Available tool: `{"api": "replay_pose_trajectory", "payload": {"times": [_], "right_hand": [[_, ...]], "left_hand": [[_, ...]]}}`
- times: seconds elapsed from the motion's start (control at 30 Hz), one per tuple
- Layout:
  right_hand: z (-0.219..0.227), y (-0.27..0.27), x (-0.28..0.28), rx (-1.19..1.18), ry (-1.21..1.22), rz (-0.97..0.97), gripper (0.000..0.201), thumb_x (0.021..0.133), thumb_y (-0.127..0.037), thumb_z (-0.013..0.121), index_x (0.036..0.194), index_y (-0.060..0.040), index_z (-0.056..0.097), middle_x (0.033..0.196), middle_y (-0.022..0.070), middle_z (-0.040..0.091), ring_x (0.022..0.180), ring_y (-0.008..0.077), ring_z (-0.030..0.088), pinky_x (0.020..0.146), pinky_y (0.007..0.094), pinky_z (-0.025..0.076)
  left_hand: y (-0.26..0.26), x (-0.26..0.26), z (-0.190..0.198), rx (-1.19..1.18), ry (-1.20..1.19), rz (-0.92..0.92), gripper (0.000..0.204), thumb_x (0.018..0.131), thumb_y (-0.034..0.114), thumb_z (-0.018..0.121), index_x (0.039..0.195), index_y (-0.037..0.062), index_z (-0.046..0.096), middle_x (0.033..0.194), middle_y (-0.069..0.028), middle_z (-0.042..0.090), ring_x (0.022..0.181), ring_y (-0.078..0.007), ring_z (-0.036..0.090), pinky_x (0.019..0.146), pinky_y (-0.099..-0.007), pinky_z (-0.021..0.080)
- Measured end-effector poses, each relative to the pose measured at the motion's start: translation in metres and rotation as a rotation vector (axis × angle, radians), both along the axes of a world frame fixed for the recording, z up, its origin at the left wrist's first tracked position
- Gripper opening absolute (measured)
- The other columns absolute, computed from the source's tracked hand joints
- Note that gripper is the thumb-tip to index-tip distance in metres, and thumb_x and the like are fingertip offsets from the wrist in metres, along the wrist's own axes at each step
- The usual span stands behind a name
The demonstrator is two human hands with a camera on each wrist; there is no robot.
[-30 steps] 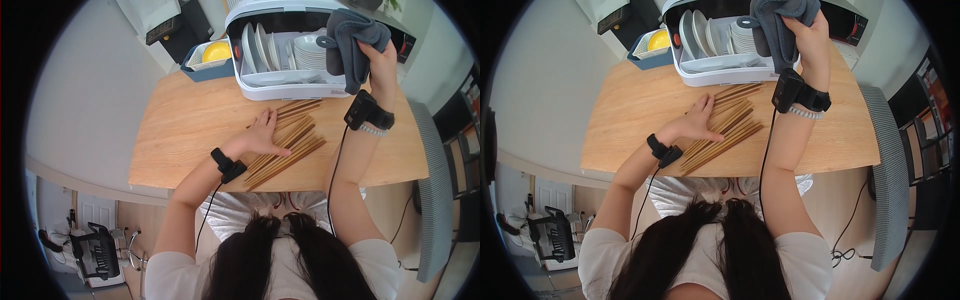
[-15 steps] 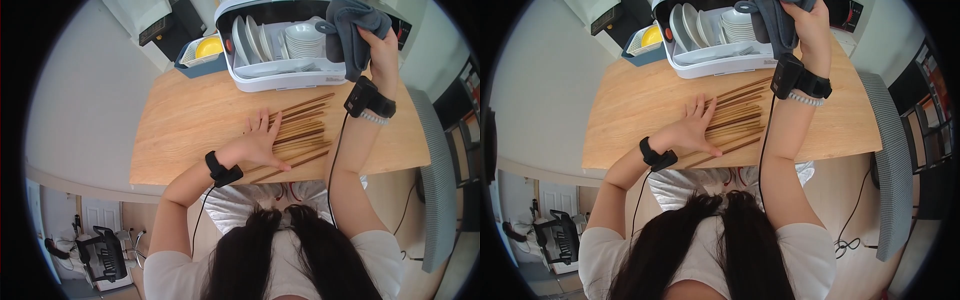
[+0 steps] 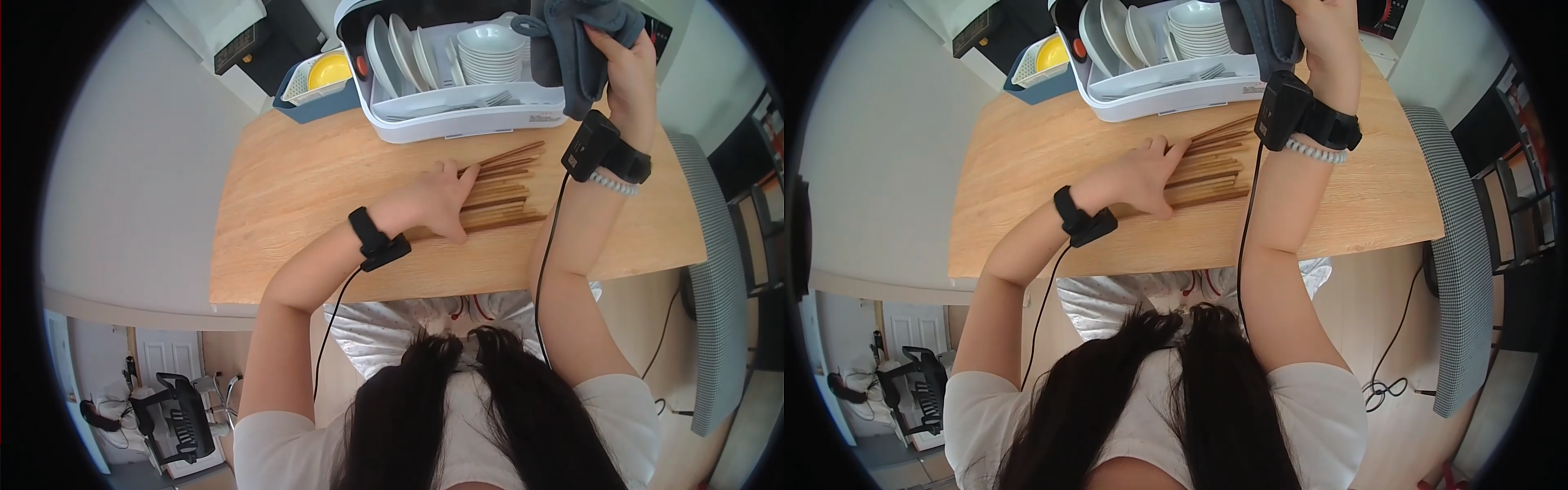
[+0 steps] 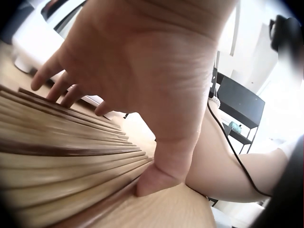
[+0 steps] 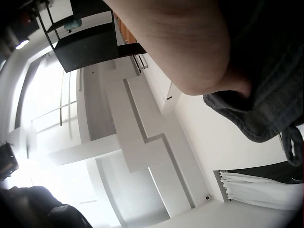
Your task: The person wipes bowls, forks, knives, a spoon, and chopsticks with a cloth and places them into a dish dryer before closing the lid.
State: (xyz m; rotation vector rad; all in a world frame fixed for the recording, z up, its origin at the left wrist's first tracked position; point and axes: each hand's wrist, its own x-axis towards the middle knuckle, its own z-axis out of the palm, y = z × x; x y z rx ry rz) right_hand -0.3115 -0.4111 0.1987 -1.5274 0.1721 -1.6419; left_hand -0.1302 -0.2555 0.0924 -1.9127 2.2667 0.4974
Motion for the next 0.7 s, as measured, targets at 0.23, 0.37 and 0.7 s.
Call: {"api": "replay_pose_trajectory", "payload": {"times": [0.23, 0.37, 0.7], "right_hand": [[0.004, 0.009, 0.001, -0.06, -0.001, 0.043, 0.029, 0.074, 0.003, 0.054, 0.103, 0.0036, 0.054, 0.096, 0.0083, 0.061, 0.087, 0.0181, 0.059, 0.079, 0.028, 0.047], [-0.016, -0.029, -0.011, 0.058, 0.046, -0.104, 0.03, 0.076, 0.0, 0.064, 0.105, 0.0009, 0.056, 0.098, 0.0076, 0.062, 0.089, 0.0159, 0.059, 0.08, 0.0266, 0.046], [0.017, 0.035, -0.016, -0.136, -0.213, -0.294, 0.029, 0.076, 0.0, 0.065, 0.102, 0.0014, 0.054, 0.095, 0.0056, 0.06, 0.087, 0.014, 0.056, 0.08, 0.0265, 0.044]], "left_hand": [[-0.039, 0.002, -0.025, -0.035, 0.015, -0.042, 0.064, 0.062, 0.006, 0.063, 0.115, -0.0129, 0.033, 0.082, -0.0273, 0.057, 0.081, -0.0396, 0.057, 0.068, -0.0407, 0.047], [-0.025, 0.004, -0.028, -0.122, 0.1, -0.004, 0.045, 0.063, 0.006, 0.06, 0.102, -0.0097, 0.045, 0.078, -0.0266, 0.058, 0.08, -0.0398, 0.057, 0.068, -0.0415, 0.047], [-0.006, 0.057, 0.043, -0.613, 1.071, 0.39, 0.015, 0.063, 0.0, 0.056, 0.077, -0.0022, 0.053, 0.064, -0.0093, 0.055, 0.062, -0.0187, 0.056, 0.057, -0.0294, 0.045]]}}
